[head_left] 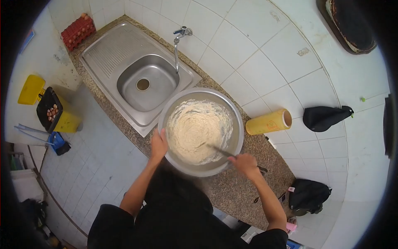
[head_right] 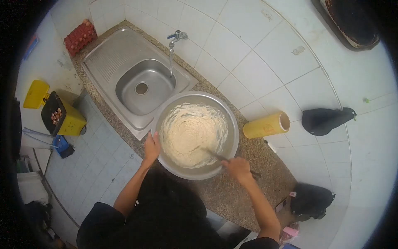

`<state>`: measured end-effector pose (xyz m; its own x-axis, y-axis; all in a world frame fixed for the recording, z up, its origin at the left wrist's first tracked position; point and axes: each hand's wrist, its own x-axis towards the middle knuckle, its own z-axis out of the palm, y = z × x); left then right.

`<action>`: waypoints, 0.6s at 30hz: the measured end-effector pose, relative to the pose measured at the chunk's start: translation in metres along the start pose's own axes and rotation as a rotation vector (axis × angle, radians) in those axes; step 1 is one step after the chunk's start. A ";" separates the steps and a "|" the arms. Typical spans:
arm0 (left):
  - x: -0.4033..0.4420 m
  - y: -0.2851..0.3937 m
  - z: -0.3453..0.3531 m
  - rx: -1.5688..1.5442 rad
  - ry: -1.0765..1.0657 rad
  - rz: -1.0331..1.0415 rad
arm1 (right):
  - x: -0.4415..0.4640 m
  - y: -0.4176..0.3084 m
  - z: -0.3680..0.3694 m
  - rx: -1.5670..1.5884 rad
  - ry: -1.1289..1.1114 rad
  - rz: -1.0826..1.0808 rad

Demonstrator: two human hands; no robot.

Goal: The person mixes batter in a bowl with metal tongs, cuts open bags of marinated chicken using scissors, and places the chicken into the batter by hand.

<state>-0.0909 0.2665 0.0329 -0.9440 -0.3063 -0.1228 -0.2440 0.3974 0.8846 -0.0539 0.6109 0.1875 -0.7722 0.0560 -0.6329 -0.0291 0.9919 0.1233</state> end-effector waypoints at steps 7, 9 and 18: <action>0.010 0.018 0.001 0.069 -0.035 0.014 | 0.072 -0.044 0.033 0.327 0.329 0.069; 0.014 0.022 0.002 0.087 -0.015 -0.003 | 0.077 -0.087 0.034 0.401 0.245 0.091; 0.021 0.007 -0.005 -0.052 0.061 0.039 | 0.001 -0.042 0.048 0.217 0.067 -0.086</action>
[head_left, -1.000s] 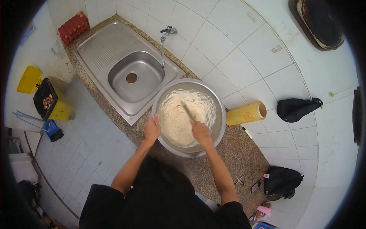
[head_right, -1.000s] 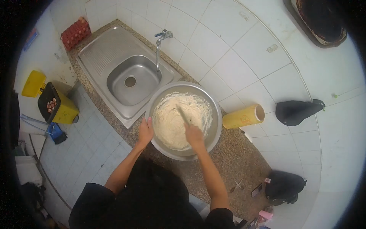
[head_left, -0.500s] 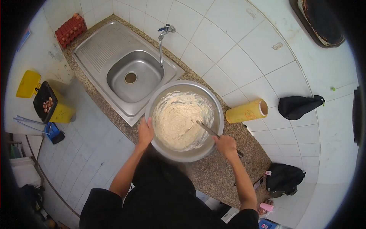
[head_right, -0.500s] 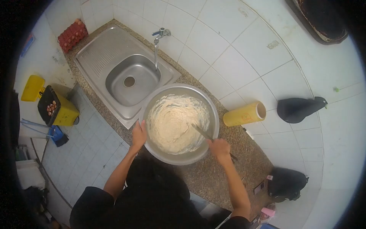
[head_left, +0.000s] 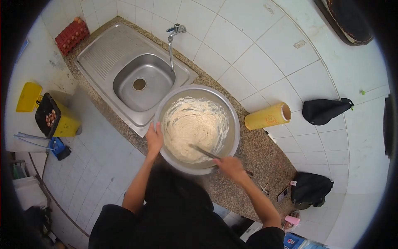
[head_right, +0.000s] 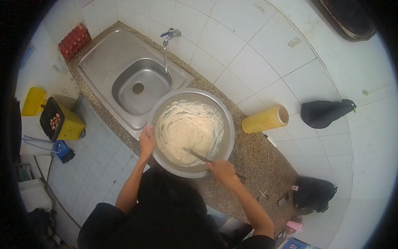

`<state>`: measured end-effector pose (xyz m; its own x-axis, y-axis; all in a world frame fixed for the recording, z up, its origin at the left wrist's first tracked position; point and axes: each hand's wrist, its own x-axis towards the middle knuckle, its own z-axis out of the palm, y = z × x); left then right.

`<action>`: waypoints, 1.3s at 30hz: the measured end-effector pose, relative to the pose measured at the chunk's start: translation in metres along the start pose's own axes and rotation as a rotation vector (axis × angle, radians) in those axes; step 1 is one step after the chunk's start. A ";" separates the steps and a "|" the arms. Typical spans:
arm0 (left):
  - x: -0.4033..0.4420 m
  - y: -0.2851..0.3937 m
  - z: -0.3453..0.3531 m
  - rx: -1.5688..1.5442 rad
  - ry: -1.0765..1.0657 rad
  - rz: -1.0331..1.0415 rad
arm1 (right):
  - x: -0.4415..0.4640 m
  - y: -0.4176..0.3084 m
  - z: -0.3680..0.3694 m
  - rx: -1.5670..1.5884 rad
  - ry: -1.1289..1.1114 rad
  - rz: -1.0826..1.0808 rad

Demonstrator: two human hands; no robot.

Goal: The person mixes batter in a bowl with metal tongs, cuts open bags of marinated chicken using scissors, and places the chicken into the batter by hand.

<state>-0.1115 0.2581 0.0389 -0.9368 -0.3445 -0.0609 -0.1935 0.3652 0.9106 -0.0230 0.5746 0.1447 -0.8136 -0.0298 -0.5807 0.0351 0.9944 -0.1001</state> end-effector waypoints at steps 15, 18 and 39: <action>-0.023 0.021 0.013 -0.141 0.063 0.072 | 0.000 -0.002 -0.019 0.005 -0.002 0.125; -0.019 0.011 0.011 -0.173 0.018 0.096 | 0.004 0.022 -0.028 -0.015 0.049 0.215; -0.010 0.005 0.034 -0.085 -0.052 0.047 | 0.060 0.014 0.024 0.109 0.306 0.329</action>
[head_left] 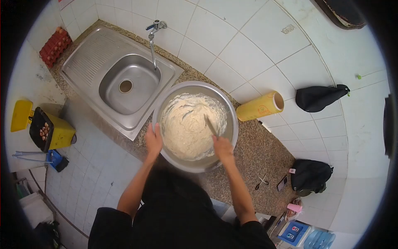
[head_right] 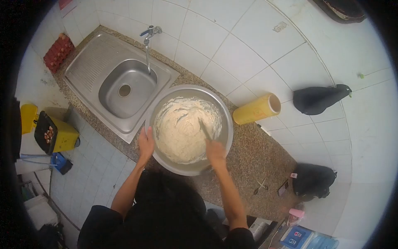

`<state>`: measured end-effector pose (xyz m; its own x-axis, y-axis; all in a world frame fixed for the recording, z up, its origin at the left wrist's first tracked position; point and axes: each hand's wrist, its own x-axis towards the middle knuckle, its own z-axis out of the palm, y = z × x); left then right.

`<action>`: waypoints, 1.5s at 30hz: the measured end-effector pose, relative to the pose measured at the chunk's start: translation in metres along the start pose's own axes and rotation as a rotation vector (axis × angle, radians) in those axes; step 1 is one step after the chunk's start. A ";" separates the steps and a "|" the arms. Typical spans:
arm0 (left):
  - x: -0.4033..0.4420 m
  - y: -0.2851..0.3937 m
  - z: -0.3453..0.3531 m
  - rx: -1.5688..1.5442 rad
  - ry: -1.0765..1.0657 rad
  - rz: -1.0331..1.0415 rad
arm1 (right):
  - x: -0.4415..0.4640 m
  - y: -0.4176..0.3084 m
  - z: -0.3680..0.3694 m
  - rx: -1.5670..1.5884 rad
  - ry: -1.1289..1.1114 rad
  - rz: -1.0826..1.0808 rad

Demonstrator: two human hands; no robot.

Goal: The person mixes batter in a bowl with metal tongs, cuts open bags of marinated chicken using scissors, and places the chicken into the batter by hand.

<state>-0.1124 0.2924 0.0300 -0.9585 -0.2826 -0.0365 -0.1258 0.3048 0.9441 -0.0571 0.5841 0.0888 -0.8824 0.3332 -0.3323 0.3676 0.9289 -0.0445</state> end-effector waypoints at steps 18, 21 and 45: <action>0.009 -0.009 -0.006 -0.024 -0.070 0.050 | 0.017 0.004 -0.042 -0.038 -0.030 -0.009; 0.012 -0.003 -0.005 -0.033 -0.059 0.049 | 0.005 -0.043 -0.025 -0.015 -0.047 -0.174; 0.014 -0.014 -0.005 0.049 -0.052 0.047 | 0.007 -0.032 -0.017 -0.077 -0.061 -0.087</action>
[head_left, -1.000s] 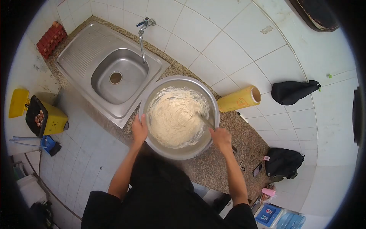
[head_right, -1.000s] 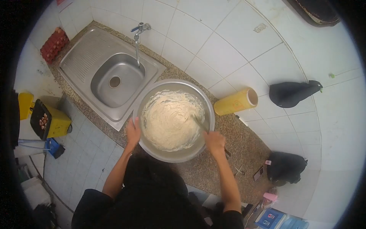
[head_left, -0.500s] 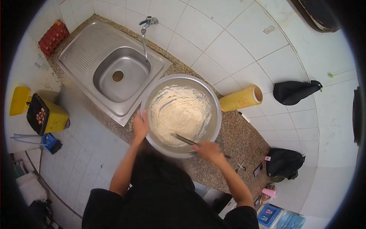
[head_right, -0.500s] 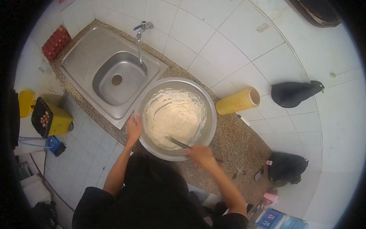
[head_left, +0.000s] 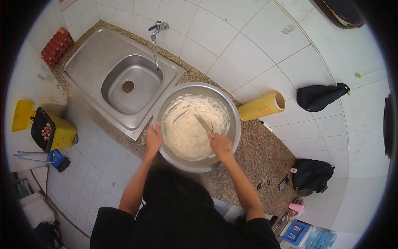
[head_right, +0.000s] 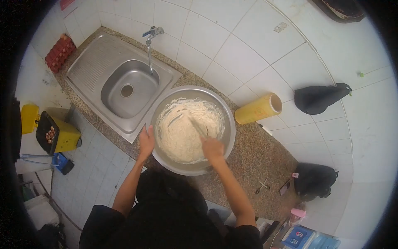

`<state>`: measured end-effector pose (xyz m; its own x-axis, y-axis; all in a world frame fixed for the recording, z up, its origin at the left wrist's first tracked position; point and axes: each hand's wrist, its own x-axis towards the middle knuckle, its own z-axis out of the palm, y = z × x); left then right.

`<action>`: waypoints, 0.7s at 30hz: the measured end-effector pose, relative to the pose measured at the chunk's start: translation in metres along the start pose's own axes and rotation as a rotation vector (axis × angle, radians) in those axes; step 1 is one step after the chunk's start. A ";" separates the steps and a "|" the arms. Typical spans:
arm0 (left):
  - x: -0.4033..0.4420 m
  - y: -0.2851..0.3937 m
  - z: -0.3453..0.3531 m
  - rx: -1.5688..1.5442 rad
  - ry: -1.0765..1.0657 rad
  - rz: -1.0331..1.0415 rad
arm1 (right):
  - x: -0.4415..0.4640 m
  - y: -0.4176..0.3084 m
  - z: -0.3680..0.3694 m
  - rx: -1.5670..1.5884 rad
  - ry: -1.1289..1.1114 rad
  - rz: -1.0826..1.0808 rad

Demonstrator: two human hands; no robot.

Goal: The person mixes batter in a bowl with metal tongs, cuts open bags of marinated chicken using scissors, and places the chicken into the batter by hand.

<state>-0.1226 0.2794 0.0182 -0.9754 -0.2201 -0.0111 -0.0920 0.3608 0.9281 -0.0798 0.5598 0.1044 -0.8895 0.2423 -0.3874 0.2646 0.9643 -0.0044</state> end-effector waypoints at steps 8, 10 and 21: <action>0.011 0.008 0.000 0.075 0.039 -0.044 | -0.056 0.036 -0.042 -0.161 -0.271 -0.180; 0.013 0.007 0.000 0.053 0.013 -0.064 | -0.047 0.059 -0.072 -0.254 -0.288 -0.105; -0.001 -0.001 0.017 0.093 0.058 -0.096 | -0.037 -0.006 0.011 0.092 -0.059 -0.188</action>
<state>-0.1248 0.2950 0.0110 -0.9483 -0.3086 -0.0742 -0.2050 0.4171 0.8854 -0.0445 0.5440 0.1090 -0.9038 0.0503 -0.4250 0.1317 0.9776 -0.1645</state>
